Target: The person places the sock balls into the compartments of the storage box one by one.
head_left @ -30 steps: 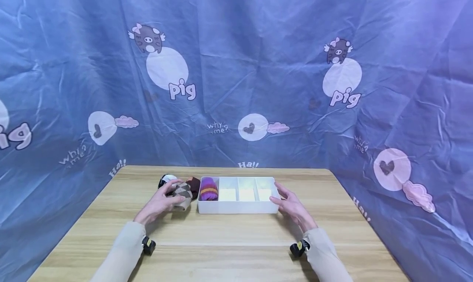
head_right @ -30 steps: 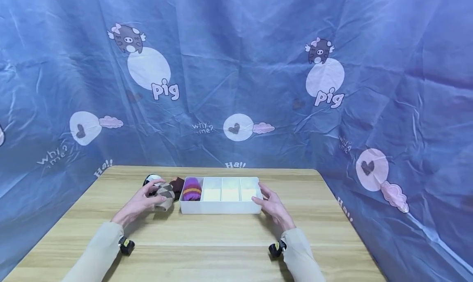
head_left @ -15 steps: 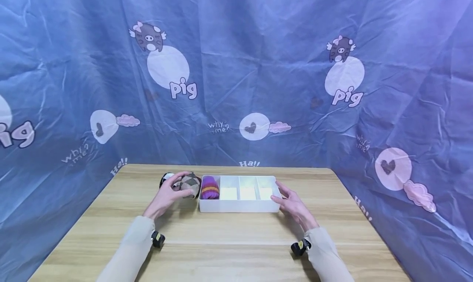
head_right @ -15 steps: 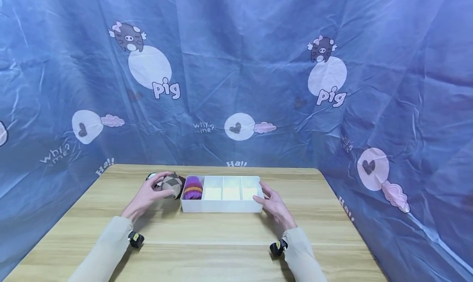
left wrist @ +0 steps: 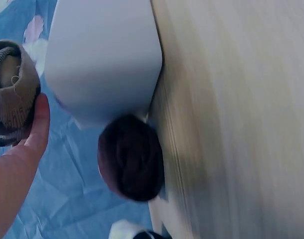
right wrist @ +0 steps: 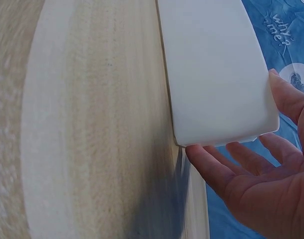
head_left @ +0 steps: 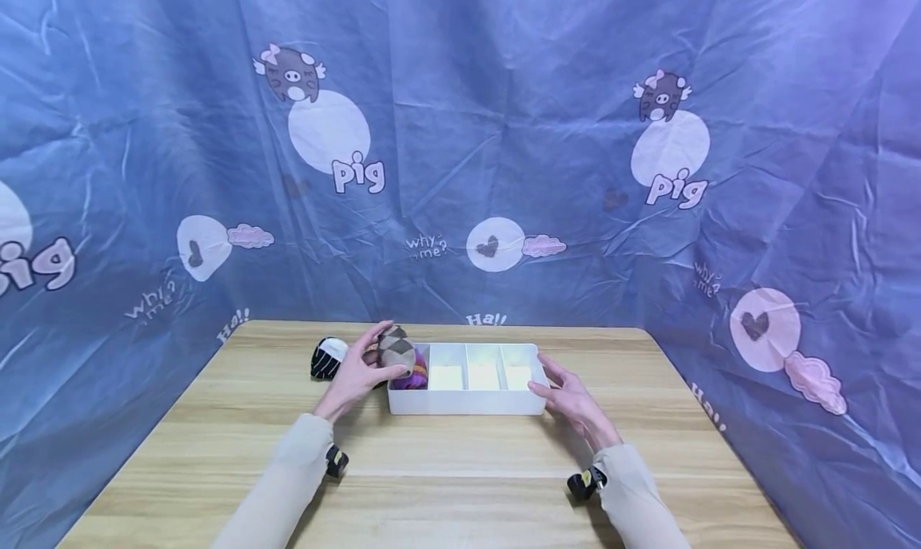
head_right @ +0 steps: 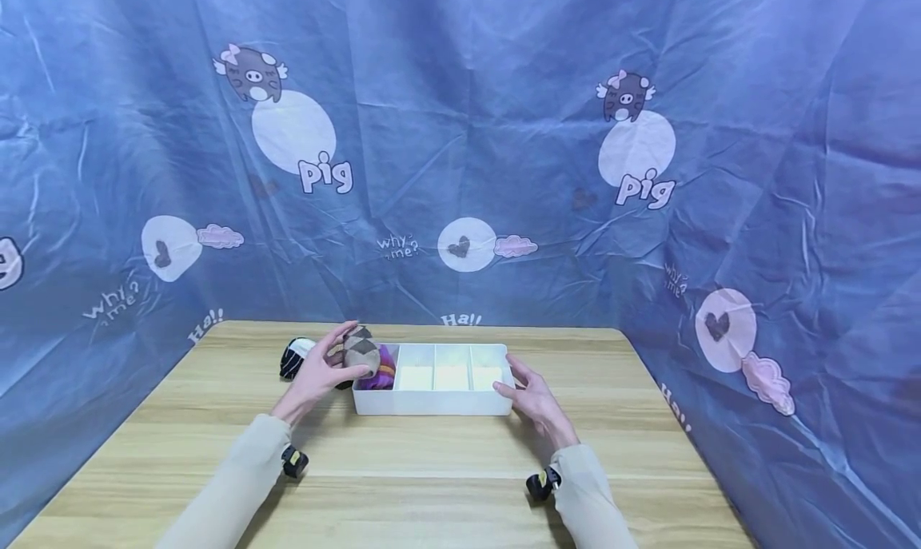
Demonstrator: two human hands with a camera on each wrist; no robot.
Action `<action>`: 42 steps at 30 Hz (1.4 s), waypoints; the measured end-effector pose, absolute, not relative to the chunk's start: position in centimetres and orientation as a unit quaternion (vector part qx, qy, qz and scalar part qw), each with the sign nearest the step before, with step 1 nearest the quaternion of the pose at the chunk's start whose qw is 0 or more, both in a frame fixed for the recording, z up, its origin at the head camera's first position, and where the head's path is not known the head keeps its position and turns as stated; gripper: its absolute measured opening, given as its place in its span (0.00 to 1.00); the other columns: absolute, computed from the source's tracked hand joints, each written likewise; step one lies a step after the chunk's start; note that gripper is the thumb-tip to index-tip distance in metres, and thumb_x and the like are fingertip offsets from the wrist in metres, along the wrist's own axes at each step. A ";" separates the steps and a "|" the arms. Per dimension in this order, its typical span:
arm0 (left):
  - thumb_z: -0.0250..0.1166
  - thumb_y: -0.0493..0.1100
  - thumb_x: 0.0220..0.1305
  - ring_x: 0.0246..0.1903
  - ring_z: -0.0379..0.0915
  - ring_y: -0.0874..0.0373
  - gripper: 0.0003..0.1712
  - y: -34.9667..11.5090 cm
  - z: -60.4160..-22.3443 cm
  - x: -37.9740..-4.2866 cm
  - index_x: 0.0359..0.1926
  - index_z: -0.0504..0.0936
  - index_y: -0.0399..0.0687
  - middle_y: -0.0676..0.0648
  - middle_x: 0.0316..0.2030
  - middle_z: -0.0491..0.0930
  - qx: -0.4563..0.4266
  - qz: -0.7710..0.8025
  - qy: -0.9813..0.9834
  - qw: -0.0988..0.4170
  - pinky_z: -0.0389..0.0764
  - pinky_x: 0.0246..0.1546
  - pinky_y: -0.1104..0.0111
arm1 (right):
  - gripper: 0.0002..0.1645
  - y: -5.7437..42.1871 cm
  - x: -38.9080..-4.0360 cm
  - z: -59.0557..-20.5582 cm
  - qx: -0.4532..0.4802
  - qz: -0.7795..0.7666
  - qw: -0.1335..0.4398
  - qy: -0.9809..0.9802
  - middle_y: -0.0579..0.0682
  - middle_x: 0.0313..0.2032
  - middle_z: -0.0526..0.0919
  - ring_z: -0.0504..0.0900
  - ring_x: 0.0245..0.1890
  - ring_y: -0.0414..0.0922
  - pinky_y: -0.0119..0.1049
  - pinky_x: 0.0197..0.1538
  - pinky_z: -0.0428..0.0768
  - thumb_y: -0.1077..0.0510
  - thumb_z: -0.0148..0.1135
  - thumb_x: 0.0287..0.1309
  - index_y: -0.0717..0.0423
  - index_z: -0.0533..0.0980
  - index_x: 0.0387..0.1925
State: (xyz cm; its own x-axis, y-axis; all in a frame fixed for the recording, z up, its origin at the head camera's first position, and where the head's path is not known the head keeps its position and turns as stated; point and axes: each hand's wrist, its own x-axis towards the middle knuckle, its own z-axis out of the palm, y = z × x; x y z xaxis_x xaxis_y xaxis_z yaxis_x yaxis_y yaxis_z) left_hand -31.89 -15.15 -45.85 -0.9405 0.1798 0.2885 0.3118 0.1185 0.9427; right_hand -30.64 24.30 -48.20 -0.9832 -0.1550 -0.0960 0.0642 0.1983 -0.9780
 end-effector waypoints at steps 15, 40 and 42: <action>0.80 0.47 0.46 0.48 0.79 0.51 0.46 -10.7 -46.0 -32.7 0.67 0.70 0.56 0.44 0.55 0.78 -0.173 -0.586 -0.784 0.107 0.80 0.47 0.65 | 0.49 24.5 -30.8 -48.2 -0.032 -0.637 0.092 0.764 0.65 0.76 0.44 0.51 0.73 0.65 0.62 0.67 0.62 0.58 0.64 0.62 0.52 0.49 0.77; 0.81 0.47 0.43 0.44 0.78 0.58 0.45 -7.8 -47.4 -33.4 0.65 0.73 0.54 0.47 0.54 0.81 -0.232 -0.501 -0.824 0.124 0.78 0.47 0.68 | 0.49 24.3 -30.8 -48.3 -0.031 -0.637 0.095 0.765 0.65 0.76 0.44 0.51 0.73 0.66 0.63 0.67 0.61 0.58 0.64 0.61 0.51 0.49 0.77; 0.81 0.47 0.43 0.46 0.78 0.57 0.45 -7.7 -47.4 -33.4 0.65 0.73 0.55 0.47 0.55 0.81 -0.235 -0.486 -0.832 0.127 0.78 0.51 0.65 | 0.49 24.3 -30.9 -48.3 -0.032 -0.639 0.094 0.763 0.65 0.76 0.44 0.52 0.73 0.66 0.61 0.67 0.62 0.58 0.64 0.62 0.52 0.49 0.77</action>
